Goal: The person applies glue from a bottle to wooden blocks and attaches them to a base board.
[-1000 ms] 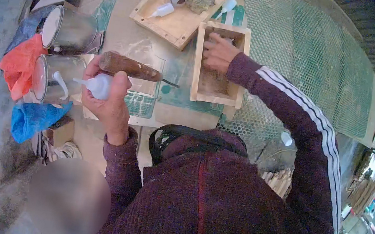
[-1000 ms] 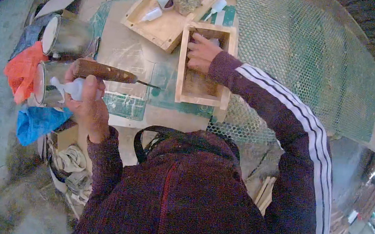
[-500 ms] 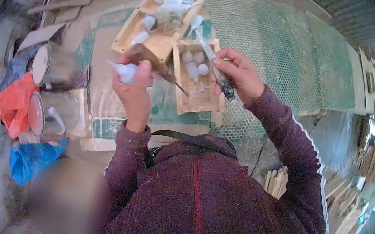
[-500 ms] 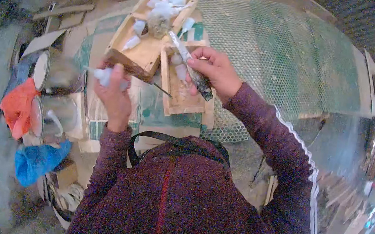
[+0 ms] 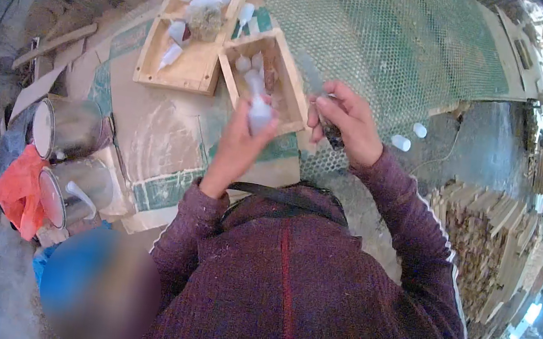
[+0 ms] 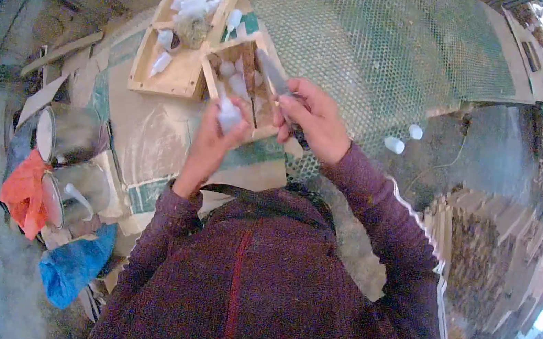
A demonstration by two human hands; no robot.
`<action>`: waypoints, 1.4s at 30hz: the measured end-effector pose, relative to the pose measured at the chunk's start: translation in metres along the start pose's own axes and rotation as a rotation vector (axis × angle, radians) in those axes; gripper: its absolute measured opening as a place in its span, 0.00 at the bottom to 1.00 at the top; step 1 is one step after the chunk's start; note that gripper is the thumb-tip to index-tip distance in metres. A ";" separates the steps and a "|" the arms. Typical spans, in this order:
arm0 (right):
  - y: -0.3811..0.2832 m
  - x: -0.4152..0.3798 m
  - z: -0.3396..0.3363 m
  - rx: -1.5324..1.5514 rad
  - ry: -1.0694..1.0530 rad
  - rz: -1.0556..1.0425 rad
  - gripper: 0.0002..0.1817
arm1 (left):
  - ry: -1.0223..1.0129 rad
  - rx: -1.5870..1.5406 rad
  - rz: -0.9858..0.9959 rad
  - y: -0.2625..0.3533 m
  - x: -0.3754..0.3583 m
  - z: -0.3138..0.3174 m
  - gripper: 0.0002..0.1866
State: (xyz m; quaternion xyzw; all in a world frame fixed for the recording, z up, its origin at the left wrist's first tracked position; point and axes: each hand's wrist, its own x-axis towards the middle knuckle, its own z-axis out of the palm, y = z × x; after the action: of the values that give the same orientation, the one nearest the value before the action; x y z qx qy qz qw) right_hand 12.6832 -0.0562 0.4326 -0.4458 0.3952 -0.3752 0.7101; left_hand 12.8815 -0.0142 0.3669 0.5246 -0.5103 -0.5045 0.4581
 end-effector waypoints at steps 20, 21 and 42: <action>0.051 -0.068 -0.021 -1.221 0.166 -0.270 0.14 | -0.130 -0.173 -0.322 -0.053 -0.057 0.061 0.18; 0.045 -0.069 -0.019 -1.085 0.137 -0.295 0.13 | -0.117 -0.153 -0.281 -0.039 -0.056 0.061 0.18; -0.038 -0.079 -0.082 -0.491 -0.462 0.403 0.22 | -0.226 0.198 0.235 0.001 -0.052 0.092 0.17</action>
State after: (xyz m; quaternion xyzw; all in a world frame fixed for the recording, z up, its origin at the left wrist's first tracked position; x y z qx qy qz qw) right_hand 12.5712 -0.0260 0.4623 -0.5886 0.3826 -0.0121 0.7120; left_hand 12.7912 0.0409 0.3643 0.4437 -0.6635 -0.4506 0.3999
